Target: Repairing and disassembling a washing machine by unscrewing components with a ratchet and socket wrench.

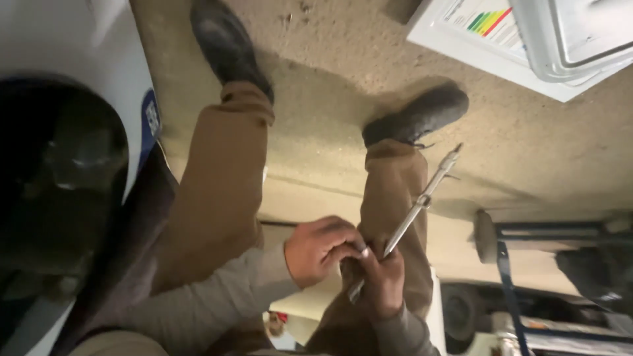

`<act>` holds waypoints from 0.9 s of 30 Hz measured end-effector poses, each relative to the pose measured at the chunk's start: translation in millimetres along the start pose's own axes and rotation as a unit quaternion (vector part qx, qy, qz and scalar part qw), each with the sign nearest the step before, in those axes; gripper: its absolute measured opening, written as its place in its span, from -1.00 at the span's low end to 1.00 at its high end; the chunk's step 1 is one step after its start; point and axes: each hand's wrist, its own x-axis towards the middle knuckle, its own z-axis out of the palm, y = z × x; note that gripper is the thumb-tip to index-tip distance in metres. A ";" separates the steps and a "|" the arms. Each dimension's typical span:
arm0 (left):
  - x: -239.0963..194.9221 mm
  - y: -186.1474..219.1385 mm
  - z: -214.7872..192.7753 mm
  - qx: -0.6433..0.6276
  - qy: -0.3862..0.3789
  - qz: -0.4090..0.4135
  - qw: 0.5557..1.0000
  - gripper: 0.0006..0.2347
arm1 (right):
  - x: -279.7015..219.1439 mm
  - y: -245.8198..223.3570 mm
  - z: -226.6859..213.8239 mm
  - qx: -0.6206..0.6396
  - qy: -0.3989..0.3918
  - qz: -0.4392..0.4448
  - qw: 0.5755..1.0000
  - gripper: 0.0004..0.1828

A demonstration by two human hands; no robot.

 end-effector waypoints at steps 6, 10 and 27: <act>-8.3 -9.1 -5.6 0.028 0.036 0.064 0.997 -0.87 | 10.5 4.2 8.6 -0.026 -0.035 -0.077 0.996 -0.60; -14.9 -20.9 4.6 0.031 0.078 0.067 0.994 -0.85 | 14.2 5.1 17.6 0.044 -0.074 -0.073 0.994 -0.68; -15.2 -24.2 -5.4 0.044 0.042 0.158 0.986 -0.87 | 22.5 24.1 7.1 0.237 -0.165 -0.015 0.957 -0.67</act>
